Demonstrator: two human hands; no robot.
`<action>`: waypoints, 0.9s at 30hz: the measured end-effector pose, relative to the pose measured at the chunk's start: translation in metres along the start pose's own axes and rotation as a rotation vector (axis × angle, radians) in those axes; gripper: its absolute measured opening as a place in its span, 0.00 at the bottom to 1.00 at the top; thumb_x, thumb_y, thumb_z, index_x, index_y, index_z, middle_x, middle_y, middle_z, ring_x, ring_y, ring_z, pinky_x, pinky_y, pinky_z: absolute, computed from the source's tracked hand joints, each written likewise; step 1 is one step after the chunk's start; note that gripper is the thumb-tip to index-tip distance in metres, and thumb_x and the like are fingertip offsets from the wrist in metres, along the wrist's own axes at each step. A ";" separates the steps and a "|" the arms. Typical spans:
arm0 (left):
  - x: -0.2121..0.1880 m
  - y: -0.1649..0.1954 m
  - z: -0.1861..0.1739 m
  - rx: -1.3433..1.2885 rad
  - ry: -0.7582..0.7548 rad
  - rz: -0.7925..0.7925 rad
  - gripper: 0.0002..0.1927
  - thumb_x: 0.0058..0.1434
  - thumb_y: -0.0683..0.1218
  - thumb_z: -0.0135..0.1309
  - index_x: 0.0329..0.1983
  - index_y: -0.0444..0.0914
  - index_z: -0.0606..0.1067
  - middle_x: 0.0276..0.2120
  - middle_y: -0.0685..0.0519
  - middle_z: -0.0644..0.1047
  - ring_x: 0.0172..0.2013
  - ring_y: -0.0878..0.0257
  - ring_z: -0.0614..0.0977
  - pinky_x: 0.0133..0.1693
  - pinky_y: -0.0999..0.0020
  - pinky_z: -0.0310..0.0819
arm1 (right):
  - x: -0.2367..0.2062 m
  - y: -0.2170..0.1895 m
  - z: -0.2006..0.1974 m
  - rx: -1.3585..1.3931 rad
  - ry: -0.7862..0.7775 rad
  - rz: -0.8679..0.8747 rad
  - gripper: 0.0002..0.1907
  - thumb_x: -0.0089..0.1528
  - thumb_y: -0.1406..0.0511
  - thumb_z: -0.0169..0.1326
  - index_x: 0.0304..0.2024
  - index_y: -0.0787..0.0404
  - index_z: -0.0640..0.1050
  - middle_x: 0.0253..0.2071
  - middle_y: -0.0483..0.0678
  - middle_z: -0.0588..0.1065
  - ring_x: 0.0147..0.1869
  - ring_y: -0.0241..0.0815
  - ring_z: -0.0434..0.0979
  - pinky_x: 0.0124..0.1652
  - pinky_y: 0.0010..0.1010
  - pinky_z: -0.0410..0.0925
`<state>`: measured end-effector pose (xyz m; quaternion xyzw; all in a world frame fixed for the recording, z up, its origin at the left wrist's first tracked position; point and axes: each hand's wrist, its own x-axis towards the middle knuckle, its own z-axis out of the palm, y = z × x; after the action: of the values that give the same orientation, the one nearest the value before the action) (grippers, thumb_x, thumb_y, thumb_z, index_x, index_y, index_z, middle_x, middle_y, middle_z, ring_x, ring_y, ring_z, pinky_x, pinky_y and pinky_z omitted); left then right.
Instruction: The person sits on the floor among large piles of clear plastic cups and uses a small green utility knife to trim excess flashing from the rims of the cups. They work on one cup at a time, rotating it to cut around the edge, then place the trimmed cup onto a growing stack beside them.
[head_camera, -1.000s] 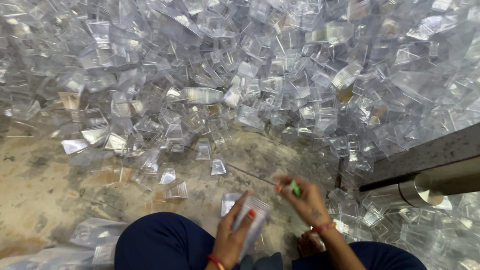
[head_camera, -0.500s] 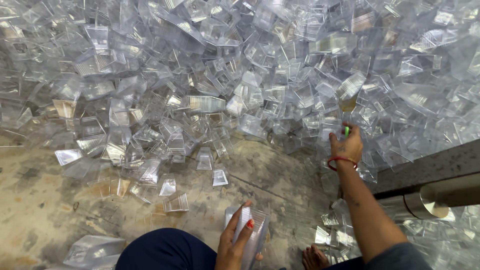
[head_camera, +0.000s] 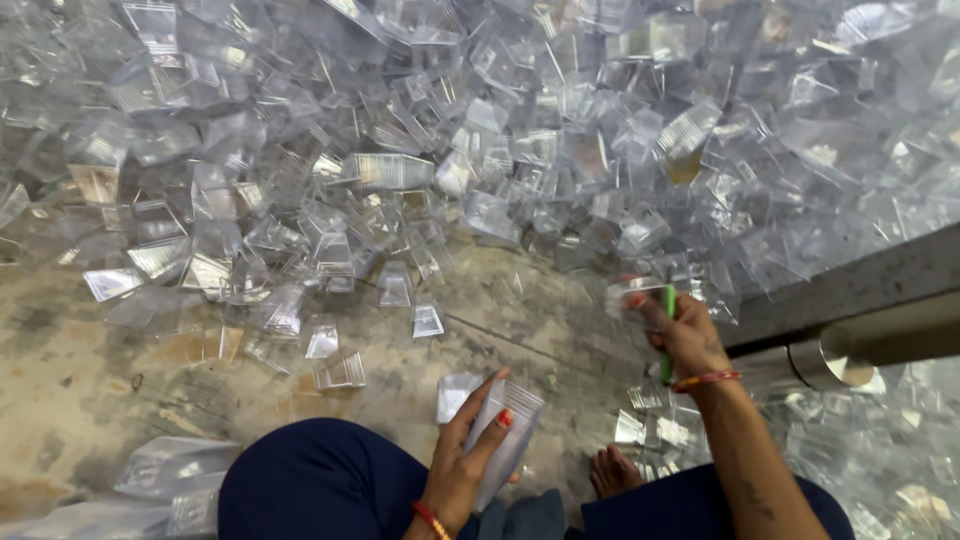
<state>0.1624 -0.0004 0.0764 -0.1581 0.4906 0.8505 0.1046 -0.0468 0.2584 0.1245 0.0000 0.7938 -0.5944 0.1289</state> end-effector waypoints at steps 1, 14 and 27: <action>-0.002 -0.002 0.001 0.066 -0.015 0.101 0.33 0.62 0.54 0.54 0.72 0.48 0.67 0.56 0.49 0.77 0.44 0.62 0.77 0.40 0.66 0.77 | -0.012 -0.003 0.004 -0.005 -0.054 0.014 0.21 0.60 0.57 0.58 0.54 0.56 0.80 0.29 0.36 0.79 0.20 0.25 0.57 0.21 0.20 0.52; -0.038 0.003 0.011 0.472 -0.082 0.466 0.29 0.70 0.57 0.51 0.72 0.43 0.68 0.57 0.47 0.78 0.58 0.59 0.79 0.60 0.64 0.68 | -0.092 -0.006 0.075 -0.423 -0.589 -0.395 0.15 0.65 0.66 0.56 0.54 0.63 0.82 0.32 0.34 0.76 0.35 0.23 0.70 0.34 0.20 0.66; -0.015 -0.013 0.006 -0.499 -0.285 -0.175 0.33 0.69 0.59 0.43 0.74 0.42 0.62 0.59 0.48 0.75 0.47 0.59 0.83 0.38 0.58 0.83 | -0.100 0.007 0.050 0.134 -0.581 0.005 0.28 0.63 0.54 0.57 0.60 0.66 0.80 0.31 0.36 0.74 0.23 0.25 0.55 0.24 0.22 0.51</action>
<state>0.1797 0.0104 0.0747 -0.0999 0.2311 0.9462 0.2032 0.0616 0.2283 0.1250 -0.1598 0.6826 -0.6202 0.3519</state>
